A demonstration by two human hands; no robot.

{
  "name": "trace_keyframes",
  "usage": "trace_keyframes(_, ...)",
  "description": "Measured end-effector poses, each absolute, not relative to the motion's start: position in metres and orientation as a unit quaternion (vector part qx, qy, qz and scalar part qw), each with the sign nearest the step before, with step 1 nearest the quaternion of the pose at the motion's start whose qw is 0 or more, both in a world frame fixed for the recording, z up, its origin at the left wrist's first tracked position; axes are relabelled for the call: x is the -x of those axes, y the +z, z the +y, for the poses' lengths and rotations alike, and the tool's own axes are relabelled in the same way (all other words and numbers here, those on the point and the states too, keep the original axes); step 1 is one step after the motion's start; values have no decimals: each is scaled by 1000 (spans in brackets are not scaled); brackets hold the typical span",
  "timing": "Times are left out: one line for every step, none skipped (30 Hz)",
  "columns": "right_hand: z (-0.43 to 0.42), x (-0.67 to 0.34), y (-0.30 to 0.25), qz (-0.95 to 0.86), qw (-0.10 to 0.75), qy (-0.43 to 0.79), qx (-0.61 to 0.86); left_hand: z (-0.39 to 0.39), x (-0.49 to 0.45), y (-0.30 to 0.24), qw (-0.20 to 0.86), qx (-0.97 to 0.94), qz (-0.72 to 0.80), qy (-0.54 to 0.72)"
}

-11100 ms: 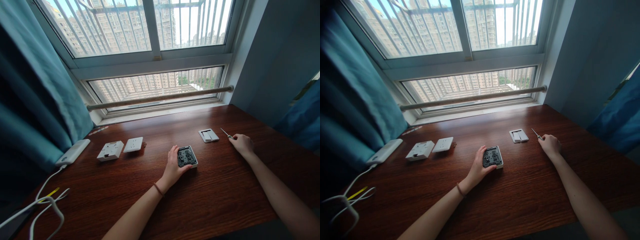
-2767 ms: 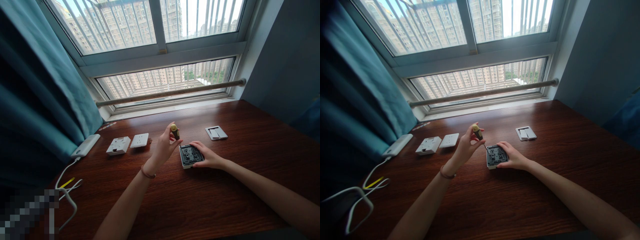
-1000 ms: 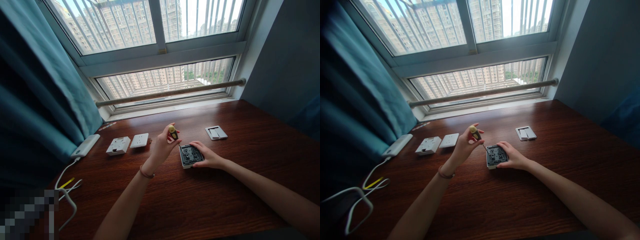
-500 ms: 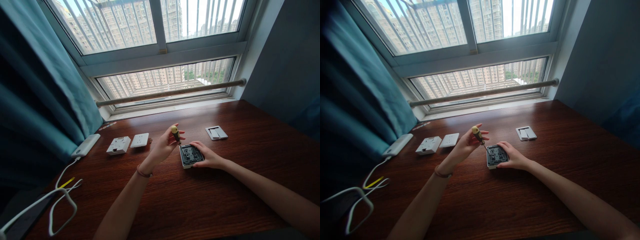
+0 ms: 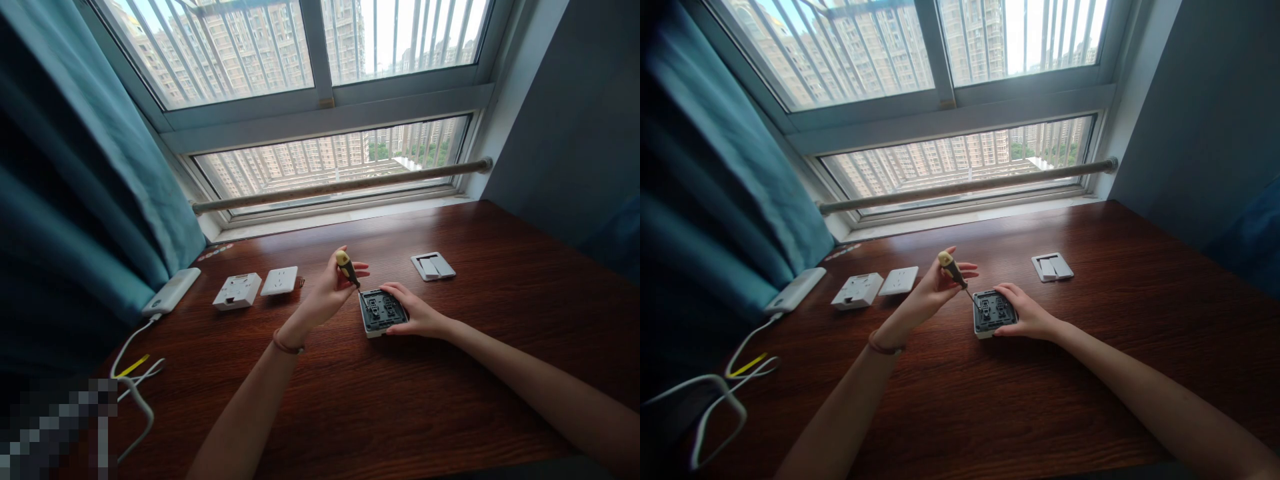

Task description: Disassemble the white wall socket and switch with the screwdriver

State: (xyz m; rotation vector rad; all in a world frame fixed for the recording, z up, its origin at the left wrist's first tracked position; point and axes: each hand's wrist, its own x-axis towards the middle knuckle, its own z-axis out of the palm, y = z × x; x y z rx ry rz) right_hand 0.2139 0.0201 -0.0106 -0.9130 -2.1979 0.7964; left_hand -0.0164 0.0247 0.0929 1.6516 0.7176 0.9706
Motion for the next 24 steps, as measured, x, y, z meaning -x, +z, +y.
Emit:
trace_keyframes(20,-214,-11,-832,311,302,346,25,17,93,524,-688,296,405)
trace_keyframes(20,-214,-10,-832,311,303,345,25,17,94,520,-689,298,407)
trace_keyframes(20,-214,-10,-832,311,304,345,25,17,94,508,-692,308,410)
trace_keyframes(20,-214,-10,-832,311,304,345,26,17,93,485,-697,325,415)
trace_keyframes(20,-214,-10,-832,311,305,345,27,17,93,453,-705,349,420)
trace_keyframes(20,-214,-10,-831,311,305,345,27,16,93,413,-713,375,425)
trace_keyframes(20,-214,-10,-832,310,305,346,28,16,92,373,-720,400,427)
trace_keyframes(20,-214,-10,-832,310,304,346,28,16,92,339,-725,419,428)
trace_keyframes(20,-214,-10,-832,309,303,346,28,16,92,322,-728,428,428)
trace_keyframes(20,-214,-10,-833,308,302,346,28,15,93,324,-729,427,427)
trace_keyframes(20,-214,-10,-834,307,301,347,28,15,93,344,-726,416,425)
trace_keyframes(20,-214,-10,-834,306,299,348,27,15,94,376,-721,400,424)
trace_keyframes(20,-214,-10,-835,305,298,348,27,15,95,410,-713,381,422)
trace_keyframes(20,-214,-10,-835,305,298,348,26,15,96,441,-704,364,421)
trace_keyframes(20,-214,-10,-835,305,298,347,26,16,97,465,-695,351,421)
trace_keyframes(20,-214,-9,-835,306,298,347,26,16,98,480,-689,342,421)
trace_keyframes(19,-214,-9,-835,306,299,346,26,16,99,487,-686,338,423)
trace_keyframes(19,-214,-9,-835,307,300,345,26,17,99,485,-686,339,423)
trace_keyframes(19,-214,-9,-834,307,301,345,26,17,99,474,-690,346,424)
trace_keyframes(19,-214,-9,-834,308,301,345,27,17,98,452,-697,360,424)
trace_keyframes(19,-214,-9,-833,308,301,346,27,17,97,421,-706,379,426)
trace_keyframes(19,-214,-9,-833,307,301,347,28,17,96,384,-714,400,427)
trace_keyframes(19,-214,-9,-833,306,302,348,28,17,96,348,-720,421,430)
trace_keyframes(19,-214,-9,-833,305,303,348,29,16,95,319,-724,434,431)
